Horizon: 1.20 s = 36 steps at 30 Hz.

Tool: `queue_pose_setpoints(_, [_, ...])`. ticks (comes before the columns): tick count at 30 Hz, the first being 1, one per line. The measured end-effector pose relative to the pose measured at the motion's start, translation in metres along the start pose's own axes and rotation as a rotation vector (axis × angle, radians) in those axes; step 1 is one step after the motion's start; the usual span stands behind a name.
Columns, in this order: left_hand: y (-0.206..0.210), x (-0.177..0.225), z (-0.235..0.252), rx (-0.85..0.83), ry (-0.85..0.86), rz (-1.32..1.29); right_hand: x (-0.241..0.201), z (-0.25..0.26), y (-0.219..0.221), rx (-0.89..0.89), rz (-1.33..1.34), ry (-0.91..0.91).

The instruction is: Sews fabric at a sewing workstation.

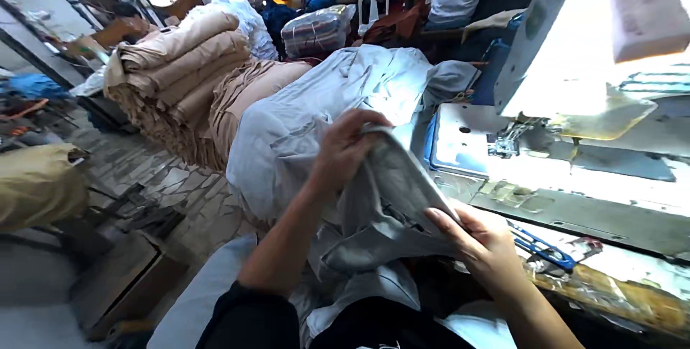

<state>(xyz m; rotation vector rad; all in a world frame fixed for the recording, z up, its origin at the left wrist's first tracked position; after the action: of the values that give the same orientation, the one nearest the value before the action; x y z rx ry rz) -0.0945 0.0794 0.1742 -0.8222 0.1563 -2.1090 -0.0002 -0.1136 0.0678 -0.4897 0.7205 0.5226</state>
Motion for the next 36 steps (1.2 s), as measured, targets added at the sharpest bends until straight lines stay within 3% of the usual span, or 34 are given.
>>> queue_pose_setpoints(3, [0.073,-0.013,0.029,-0.074,0.049,0.072,0.016,-0.014,-0.019,0.088,0.077,0.181])
queue_pose_setpoints(6, [0.132,-0.039,0.03,-0.293,-0.103,0.257,0.044,-0.027,-0.03,0.178,0.051,0.281])
queue_pose_setpoints(8, [0.153,-0.059,0.024,-0.401,-0.242,0.24,0.057,-0.034,-0.033,0.204,0.02,0.327])
queue_pose_setpoints(24, [0.155,-0.076,0.013,-0.205,-0.17,0.072,0.077,-0.046,-0.022,0.238,0.021,0.252])
queue_pose_setpoints(36, [0.161,-0.079,0.013,-0.246,-0.168,0.064,0.072,-0.054,-0.027,0.271,0.135,0.282])
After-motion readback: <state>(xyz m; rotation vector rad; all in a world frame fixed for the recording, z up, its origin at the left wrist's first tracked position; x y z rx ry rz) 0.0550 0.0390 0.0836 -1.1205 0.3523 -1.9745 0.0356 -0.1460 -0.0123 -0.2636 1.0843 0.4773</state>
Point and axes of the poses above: each hand's wrist, its own z-axis towards the middle knuckle, its own y-axis out of the palm, x = y × z, the point moved 4 cm from there along z, towards the middle knuckle
